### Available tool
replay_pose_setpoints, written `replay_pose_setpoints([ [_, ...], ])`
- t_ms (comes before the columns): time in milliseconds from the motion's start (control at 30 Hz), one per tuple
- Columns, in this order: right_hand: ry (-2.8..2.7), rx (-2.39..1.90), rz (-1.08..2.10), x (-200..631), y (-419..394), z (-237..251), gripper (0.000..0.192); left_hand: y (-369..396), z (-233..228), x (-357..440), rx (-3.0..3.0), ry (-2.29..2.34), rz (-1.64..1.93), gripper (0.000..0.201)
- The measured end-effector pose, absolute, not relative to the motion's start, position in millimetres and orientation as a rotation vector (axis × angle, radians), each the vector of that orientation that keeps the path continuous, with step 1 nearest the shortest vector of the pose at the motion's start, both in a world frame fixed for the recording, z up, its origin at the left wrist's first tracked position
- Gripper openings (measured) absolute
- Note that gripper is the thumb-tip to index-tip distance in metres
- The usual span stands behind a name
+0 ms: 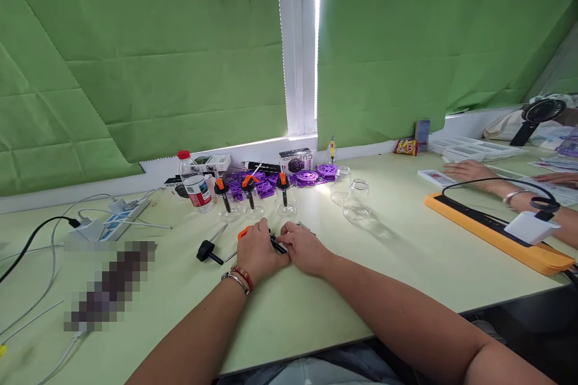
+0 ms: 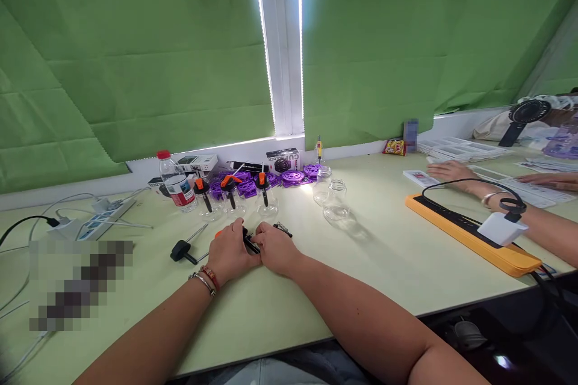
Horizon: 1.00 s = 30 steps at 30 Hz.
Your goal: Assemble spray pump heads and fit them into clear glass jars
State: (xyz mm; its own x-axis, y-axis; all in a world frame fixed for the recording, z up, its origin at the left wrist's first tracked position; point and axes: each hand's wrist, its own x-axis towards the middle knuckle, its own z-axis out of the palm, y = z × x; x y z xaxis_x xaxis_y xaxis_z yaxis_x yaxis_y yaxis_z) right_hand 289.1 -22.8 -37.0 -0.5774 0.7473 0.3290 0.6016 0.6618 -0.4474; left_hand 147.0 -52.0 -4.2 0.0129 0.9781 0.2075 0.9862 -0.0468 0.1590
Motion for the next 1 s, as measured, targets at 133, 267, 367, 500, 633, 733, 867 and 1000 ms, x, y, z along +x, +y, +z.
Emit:
replay_pose_setpoints([
  [133,-2.386,-1.058,0.407,289.1,-22.3,-37.3,0.032,-52.2,-3.6,147.2,-2.206,-2.173,-0.399,0.069],
  [267,-2.376,-1.070,0.430,289.1,-22.2,-37.3,0.034,-52.2,-3.4,147.3,-2.215,-2.157,-0.413,0.068],
  [367,-2.373,-1.028,0.437,289.1,-22.7,-36.7,0.035,-52.7,-2.9,147.8,-2.203,-2.171,-0.408,0.066],
  [500,-2.375,-1.006,0.456,289.0,-23.7,-35.1,0.035,-53.2,-1.8,148.3,-2.216,-2.174,-0.398,0.064],
  [633,-2.366,-1.056,0.450,289.2,-23.5,-34.8,0.033,-52.8,-1.4,148.0,-2.214,-2.176,-0.397,0.064],
  [733,-2.382,-1.039,0.454,289.2,-23.0,-35.6,0.033,-52.5,-1.5,147.9,-2.215,-2.168,-0.399,0.064],
  [867,-2.375,-1.087,0.444,289.4,-22.9,-36.0,0.031,-52.7,-2.1,147.9,-2.213,-2.169,-0.402,0.063],
  [1000,-2.403,-1.023,0.442,289.2,-22.6,-37.3,0.032,-52.2,-3.3,147.0,-2.207,-2.140,-0.410,0.061],
])
